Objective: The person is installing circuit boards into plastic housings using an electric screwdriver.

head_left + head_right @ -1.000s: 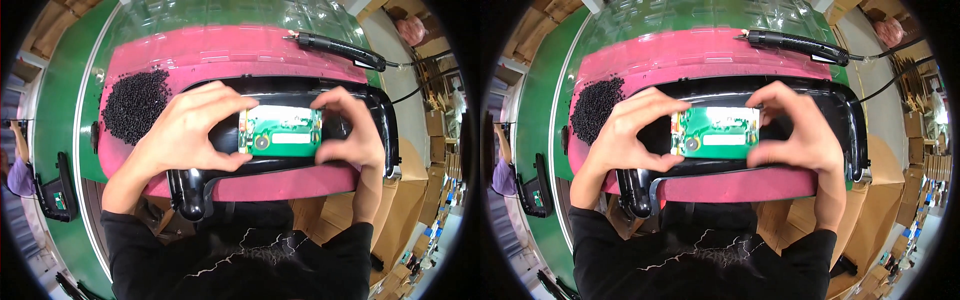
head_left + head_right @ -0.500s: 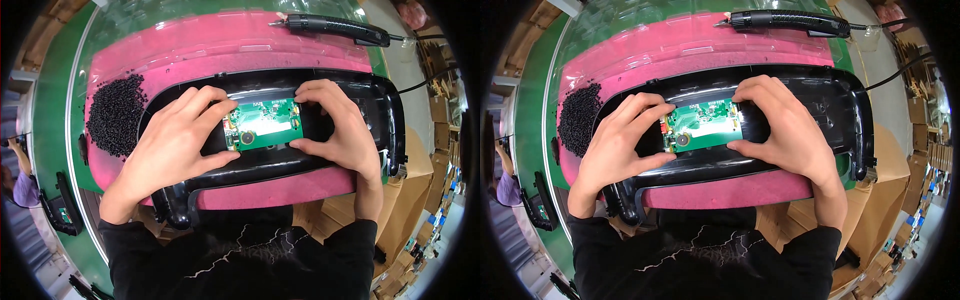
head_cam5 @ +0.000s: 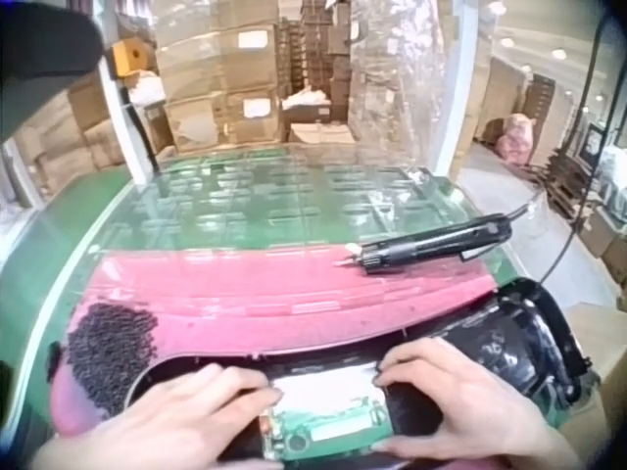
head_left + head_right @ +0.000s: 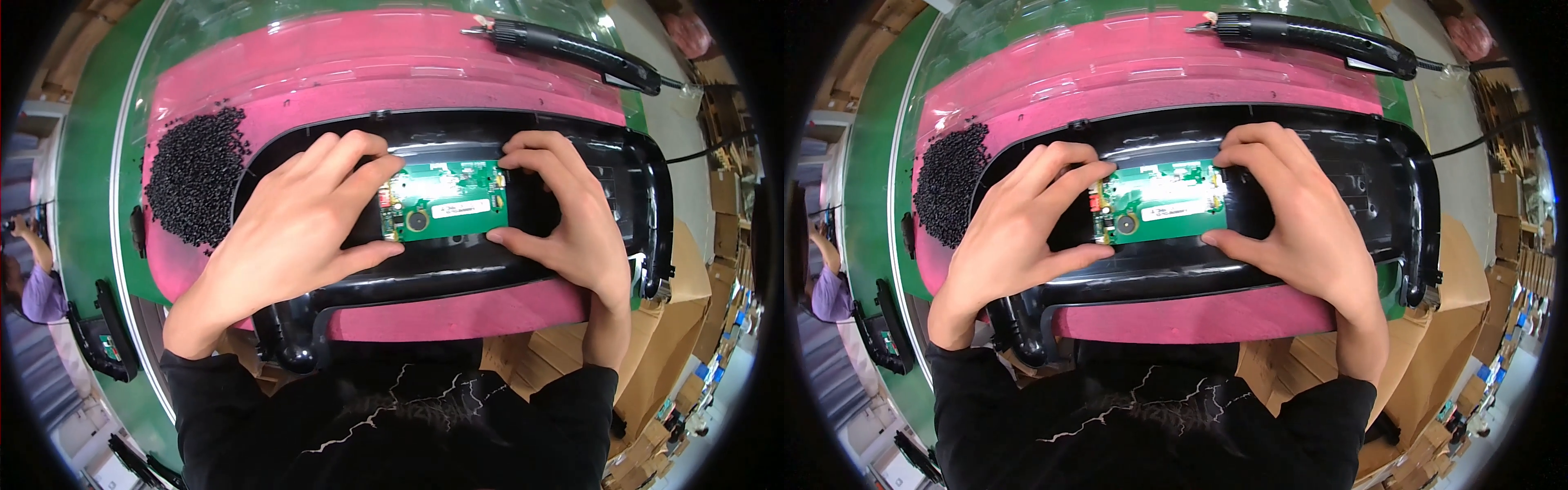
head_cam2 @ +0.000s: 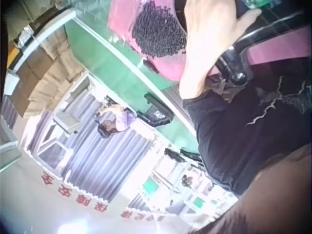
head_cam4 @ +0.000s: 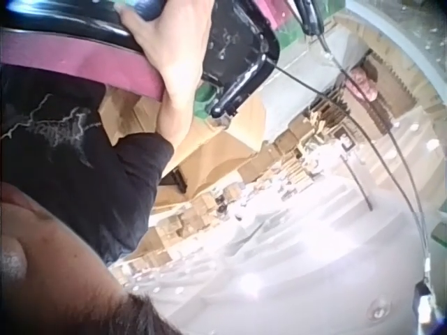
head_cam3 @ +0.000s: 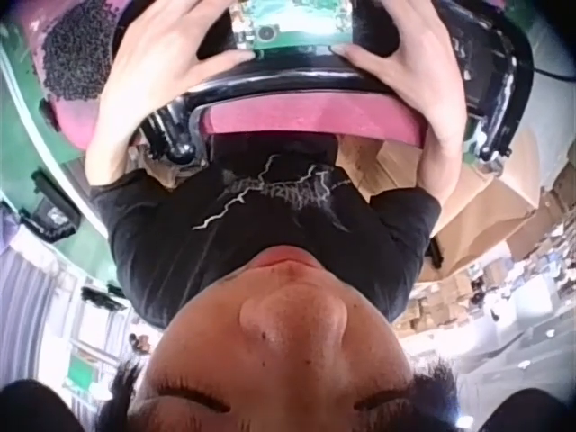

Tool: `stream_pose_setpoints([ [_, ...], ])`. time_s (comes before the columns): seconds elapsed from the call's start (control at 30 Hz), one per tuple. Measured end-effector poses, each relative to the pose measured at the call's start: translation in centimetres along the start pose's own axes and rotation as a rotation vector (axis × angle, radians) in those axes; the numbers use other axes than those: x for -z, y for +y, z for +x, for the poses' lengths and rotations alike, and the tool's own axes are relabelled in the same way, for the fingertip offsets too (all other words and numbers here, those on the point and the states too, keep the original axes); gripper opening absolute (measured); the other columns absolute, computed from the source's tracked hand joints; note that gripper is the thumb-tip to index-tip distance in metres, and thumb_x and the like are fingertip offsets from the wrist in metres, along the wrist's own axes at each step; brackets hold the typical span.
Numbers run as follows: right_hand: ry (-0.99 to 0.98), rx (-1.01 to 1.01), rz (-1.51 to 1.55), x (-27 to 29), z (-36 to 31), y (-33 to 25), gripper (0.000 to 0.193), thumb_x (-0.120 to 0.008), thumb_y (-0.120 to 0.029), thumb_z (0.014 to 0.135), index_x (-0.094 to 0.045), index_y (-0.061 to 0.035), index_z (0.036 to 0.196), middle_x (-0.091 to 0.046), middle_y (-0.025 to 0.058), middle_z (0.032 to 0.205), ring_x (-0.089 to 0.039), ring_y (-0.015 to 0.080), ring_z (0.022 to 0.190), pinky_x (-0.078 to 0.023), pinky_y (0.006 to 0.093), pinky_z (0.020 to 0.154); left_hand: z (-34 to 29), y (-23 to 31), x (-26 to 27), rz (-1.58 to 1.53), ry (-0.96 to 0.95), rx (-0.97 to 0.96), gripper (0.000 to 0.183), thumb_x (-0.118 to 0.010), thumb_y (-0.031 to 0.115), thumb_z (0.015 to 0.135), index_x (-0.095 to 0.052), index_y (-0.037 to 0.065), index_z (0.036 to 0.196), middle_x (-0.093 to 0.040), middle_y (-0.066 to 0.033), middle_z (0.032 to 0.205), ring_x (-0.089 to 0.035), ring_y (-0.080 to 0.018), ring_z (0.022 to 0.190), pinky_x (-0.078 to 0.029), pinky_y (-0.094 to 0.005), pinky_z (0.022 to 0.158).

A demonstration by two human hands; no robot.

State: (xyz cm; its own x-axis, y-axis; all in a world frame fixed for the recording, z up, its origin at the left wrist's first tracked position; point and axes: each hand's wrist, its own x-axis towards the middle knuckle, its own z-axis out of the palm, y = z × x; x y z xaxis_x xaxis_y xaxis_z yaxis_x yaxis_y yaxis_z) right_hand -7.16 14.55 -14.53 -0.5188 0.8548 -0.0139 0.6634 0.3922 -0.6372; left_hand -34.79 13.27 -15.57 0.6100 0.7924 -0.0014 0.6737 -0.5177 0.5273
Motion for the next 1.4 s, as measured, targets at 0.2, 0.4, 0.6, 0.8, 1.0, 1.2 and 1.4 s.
stream_pose_setpoints([
  [0.2, -0.01, -0.023, -0.039, -0.2, 0.3, -0.4, 0.056, -0.082, -0.006, 0.057, -0.059, -0.004, 0.108, -0.055, 0.0097, 0.117, -0.056, 0.0282, 0.103, -0.046, 0.0346, 0.086, -0.2, -0.7, -0.4, 0.014, 0.073, -0.068, 0.063, -0.082, 0.022, 0.066, -0.055, 0.002, 0.119, -0.053, -0.0101, 0.116, -0.056, -0.0289, 0.099, -0.049, -0.0373, 0.081],
  [0.4, -0.028, -0.043, -0.037, -0.3, 0.0, -1.3, 0.063, -0.083, -0.006, 0.056, -0.058, -0.0035, 0.114, -0.055, 0.0116, 0.118, -0.057, 0.0299, 0.107, -0.047, 0.0364, 0.091, -1.2, -0.8, -1.2, 0.022, 0.093, -0.092, 0.065, -0.08, 0.027, 0.071, -0.053, 0.0, 0.124, -0.05, -0.0112, 0.121, -0.053, -0.027, 0.106, -0.048, -0.0357, 0.089],
  [0.6, 0.234, -0.121, 0.155, 0.3, -0.4, -0.3, 0.062, -0.072, -0.008, 0.071, -0.051, -0.0022, 0.129, -0.055, 0.0083, 0.122, -0.052, 0.0193, 0.11, -0.04, 0.0318, 0.097, -2.0, -4.1, 1.2, -0.062, 0.522, -0.103, 0.023, -0.069, 0.002, 0.079, -0.063, 0.0, 0.101, -0.063, -0.0146, 0.088, -0.065, -0.0311, 0.082, -0.053, -0.0363, 0.071],
  [0.8, 0.456, -0.141, 0.105, 2.4, 3.8, 1.6, 0.046, -0.064, -0.009, 0.09, -0.048, -0.0037, 0.133, -0.051, 0.0, 0.101, -0.048, 0.0077, 0.083, -0.042, 0.0219, 0.073, -5.0, -10.9, 4.4, 0.295, 0.456, 0.425, 0.017, -0.069, 0.004, 0.077, -0.063, -0.004, 0.092, -0.062, -0.0195, 0.09, -0.06, -0.0379, 0.089, -0.047, -0.0428, 0.077],
  [1.0, 0.106, -0.676, -0.025, 5.4, 9.9, 6.3, 0.061, -0.058, -0.046, 0.093, -0.05, 0.0024, 0.129, -0.064, 0.0128, 0.074, -0.063, 0.0201, 0.068, -0.05, 0.0337, 0.068, -4.2, -12.7, 4.5, 0.113, 0.355, 0.494, 0.016, -0.072, 0.002, 0.072, -0.067, -0.002, 0.087, -0.067, -0.0209, 0.088, -0.064, -0.0377, 0.088, -0.05, -0.0445, 0.079],
  [1.2, 0.497, -0.397, 0.05, 2.3, 10.3, 4.3, 0.039, -0.061, -0.037, 0.093, -0.055, -0.0081, 0.119, -0.066, 0.0122, 0.093, -0.064, 0.0154, 0.097, -0.047, 0.0273, 0.078, -3.2, -13.8, 3.6, 0.108, 0.376, 0.525, 0.013, -0.067, 0.001, 0.075, -0.068, -0.002, 0.087, -0.067, -0.0227, 0.084, -0.066, -0.0384, 0.084, -0.052, -0.0446, 0.076],
  [1.4, 0.781, 0.321, 0.55, 2.0, 8.7, -4.4, 0.036, -0.05, -0.008, 0.095, -0.04, -0.0019, 0.13, -0.059, 0.02, 0.115, -0.062, 0.0174, 0.074, -0.053, 0.0286, 0.057, -2.2, -12.8, 4.6, 0.145, 0.47, 0.433, 0.013, -0.064, 0.005, 0.082, -0.066, -0.004, 0.09, -0.067, -0.0231, 0.086, -0.066, -0.0367, 0.082, -0.05, -0.0416, 0.073],
])
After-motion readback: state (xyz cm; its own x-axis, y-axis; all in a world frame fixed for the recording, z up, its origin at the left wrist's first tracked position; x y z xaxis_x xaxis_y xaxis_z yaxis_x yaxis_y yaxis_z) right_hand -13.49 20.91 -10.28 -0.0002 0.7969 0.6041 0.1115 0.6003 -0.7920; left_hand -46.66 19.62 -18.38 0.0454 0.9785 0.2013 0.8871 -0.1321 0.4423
